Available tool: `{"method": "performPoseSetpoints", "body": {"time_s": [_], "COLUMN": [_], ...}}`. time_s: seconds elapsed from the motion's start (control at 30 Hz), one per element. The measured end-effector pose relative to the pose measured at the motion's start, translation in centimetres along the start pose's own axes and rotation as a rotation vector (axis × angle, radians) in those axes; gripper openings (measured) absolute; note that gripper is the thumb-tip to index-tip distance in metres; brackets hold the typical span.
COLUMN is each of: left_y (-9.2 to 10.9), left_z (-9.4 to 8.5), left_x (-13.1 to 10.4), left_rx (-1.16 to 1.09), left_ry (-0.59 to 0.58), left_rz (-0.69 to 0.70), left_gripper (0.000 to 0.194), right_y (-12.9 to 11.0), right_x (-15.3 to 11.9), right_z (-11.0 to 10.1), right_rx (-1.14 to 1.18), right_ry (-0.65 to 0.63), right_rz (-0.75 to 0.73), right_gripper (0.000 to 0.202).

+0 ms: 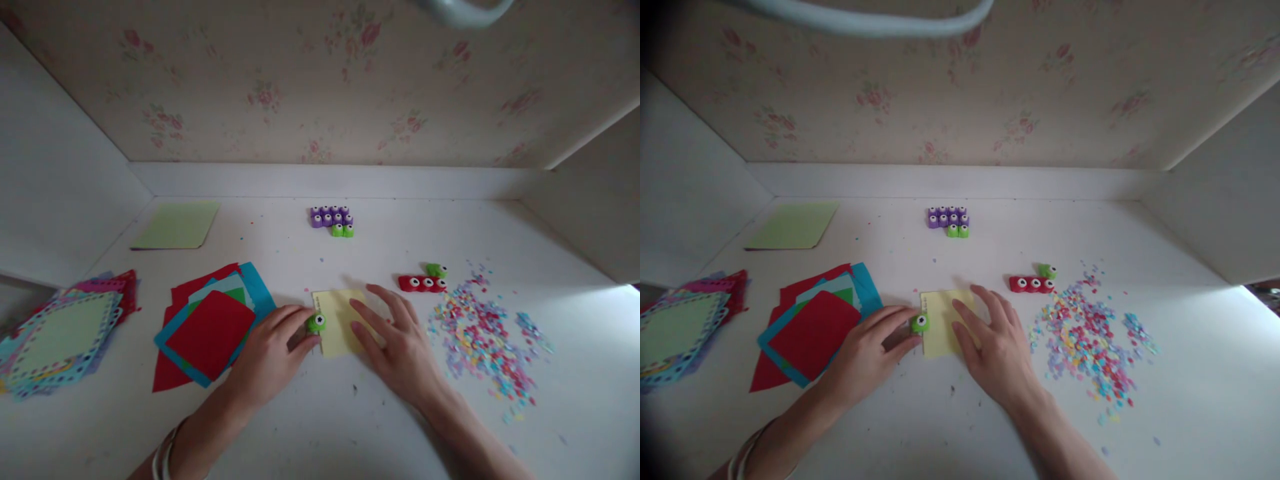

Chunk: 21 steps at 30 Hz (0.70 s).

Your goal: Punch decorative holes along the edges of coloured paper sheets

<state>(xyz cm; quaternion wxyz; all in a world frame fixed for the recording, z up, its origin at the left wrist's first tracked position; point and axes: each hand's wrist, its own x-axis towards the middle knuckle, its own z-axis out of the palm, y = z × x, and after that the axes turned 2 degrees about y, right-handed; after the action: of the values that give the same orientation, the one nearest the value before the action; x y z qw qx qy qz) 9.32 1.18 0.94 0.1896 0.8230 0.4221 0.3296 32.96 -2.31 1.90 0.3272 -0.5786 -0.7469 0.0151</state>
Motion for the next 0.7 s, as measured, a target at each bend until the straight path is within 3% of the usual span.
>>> {"method": "performPoseSetpoints", "body": {"time_s": [0.17,0.7], "left_y": [0.29,0.36], "left_z": [-0.1,-0.55], "left_x": [-0.25,0.16], "left_rx": [0.031,0.016], "left_ry": [-0.005,-0.055], "left_rz": [0.024,0.082], "left_gripper": [0.025,0.024], "right_y": [0.53,0.54], "right_x": [0.05,0.46], "right_z": [0.71,0.54], "right_rx": [-0.019,0.006], "right_ry": [-0.206,-0.231], "right_rz": [-0.099,-0.089], "right_gripper": [0.033,0.033]}}
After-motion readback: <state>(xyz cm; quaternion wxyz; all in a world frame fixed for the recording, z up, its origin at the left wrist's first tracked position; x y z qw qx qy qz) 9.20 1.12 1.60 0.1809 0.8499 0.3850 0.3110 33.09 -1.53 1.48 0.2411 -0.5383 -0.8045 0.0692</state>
